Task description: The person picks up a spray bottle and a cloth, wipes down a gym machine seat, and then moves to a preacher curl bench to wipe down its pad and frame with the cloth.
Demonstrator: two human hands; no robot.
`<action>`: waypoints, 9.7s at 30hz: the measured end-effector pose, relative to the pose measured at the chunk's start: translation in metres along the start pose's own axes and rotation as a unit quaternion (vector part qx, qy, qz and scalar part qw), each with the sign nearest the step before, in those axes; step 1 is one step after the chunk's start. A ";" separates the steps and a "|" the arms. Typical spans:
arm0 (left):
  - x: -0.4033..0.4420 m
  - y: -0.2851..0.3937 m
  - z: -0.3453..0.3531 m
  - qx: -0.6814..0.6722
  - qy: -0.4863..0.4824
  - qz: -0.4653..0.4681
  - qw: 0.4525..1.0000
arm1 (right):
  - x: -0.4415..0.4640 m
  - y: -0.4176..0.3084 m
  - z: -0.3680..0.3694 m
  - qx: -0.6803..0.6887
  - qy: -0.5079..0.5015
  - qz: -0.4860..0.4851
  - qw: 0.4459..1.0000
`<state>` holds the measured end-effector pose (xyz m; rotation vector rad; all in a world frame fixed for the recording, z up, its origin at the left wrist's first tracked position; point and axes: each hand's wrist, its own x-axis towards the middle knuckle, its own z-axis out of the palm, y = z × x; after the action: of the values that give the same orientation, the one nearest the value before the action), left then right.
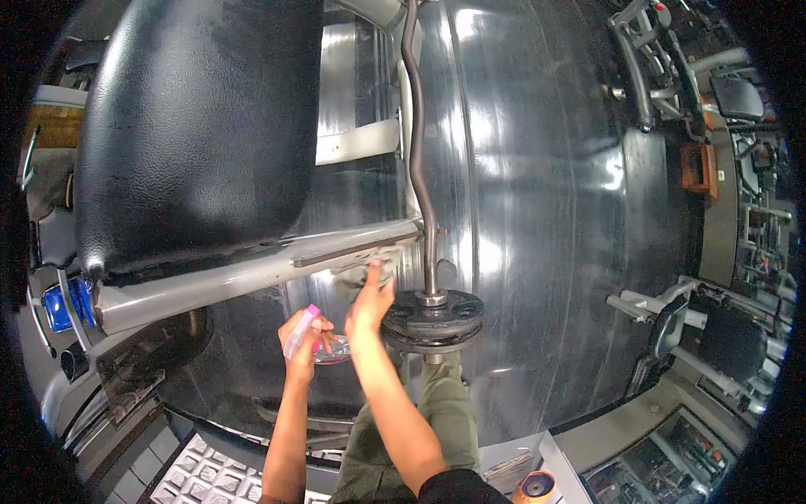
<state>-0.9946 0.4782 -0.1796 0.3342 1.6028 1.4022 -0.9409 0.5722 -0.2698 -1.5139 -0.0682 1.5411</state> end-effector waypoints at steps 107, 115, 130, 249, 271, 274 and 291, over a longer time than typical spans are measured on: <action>0.167 0.072 0.298 0.083 0.853 -0.023 0.515 | 0.207 -0.270 0.220 -0.545 -0.759 0.181 0.308; 0.169 0.051 0.277 0.058 0.859 -0.073 0.503 | 0.202 -0.224 0.211 -0.546 -0.760 0.176 0.305; 0.127 0.034 0.280 -0.237 0.793 0.037 0.561 | 0.120 -0.133 0.123 -0.567 -0.708 0.055 0.418; 0.500 0.180 0.294 -0.319 0.479 0.159 0.802 | 0.360 -0.388 0.424 -0.514 -0.586 -0.036 0.626; 0.451 0.135 0.286 -0.305 0.425 0.127 0.843 | 0.314 -0.264 0.563 -0.276 -0.632 -0.641 -0.337; 0.450 0.138 0.282 -0.325 0.421 0.120 0.838 | 0.281 -0.252 0.570 -0.299 -0.625 -0.677 -0.249; 0.452 0.126 0.269 -0.287 0.365 0.108 0.879 | 0.280 -0.189 0.561 -0.349 -0.545 -0.708 -0.283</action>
<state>-1.0646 1.0099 -0.2503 -0.4420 1.6301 2.2719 -1.2283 1.1598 -0.2317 -1.2371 3.0021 0.6124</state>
